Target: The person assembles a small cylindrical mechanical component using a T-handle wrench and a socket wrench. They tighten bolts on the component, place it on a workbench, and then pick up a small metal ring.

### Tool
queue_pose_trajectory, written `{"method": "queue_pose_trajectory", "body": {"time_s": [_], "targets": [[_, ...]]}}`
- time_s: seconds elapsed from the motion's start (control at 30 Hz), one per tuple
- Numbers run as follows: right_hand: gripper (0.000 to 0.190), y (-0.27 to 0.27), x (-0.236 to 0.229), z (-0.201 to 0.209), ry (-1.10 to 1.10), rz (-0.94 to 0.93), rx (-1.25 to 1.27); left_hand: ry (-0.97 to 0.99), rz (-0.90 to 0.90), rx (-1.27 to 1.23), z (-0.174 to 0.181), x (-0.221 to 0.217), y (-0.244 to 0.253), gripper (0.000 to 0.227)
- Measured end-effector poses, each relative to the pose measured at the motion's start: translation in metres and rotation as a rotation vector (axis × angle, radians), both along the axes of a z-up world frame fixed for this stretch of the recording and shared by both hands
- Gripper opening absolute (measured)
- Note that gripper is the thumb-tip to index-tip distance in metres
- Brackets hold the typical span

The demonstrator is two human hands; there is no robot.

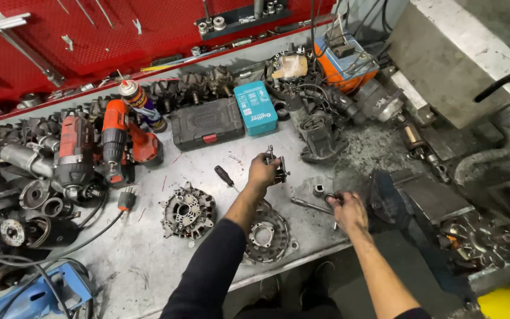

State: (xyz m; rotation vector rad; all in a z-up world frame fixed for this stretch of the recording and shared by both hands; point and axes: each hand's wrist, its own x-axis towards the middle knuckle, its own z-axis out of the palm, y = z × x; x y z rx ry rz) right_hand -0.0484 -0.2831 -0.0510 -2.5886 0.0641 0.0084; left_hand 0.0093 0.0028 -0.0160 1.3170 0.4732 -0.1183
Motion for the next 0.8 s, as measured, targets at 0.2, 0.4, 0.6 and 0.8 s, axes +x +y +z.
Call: {"method": "queue_pose_trajectory", "body": {"time_s": [0.2,0.4,0.6,0.8], "targets": [[0.049,-0.006,0.004,-0.031,0.022,0.037,-0.228,0.136,-0.049,0.568,-0.044,0.038,0.012,0.04],[0.051,-0.028,-0.05,0.019,-0.025,-0.005,0.11,0.032,-0.279,1.149,-0.058,0.065,0.061,0.036],[0.033,-0.099,-0.117,-0.053,0.393,-0.237,0.563,-0.024,-0.542,1.614,-0.004,0.047,0.13,0.024],[0.028,-0.099,-0.143,-0.123,0.359,-0.483,0.727,-0.145,-0.795,1.748,-0.015,0.054,0.136,0.024]]}}
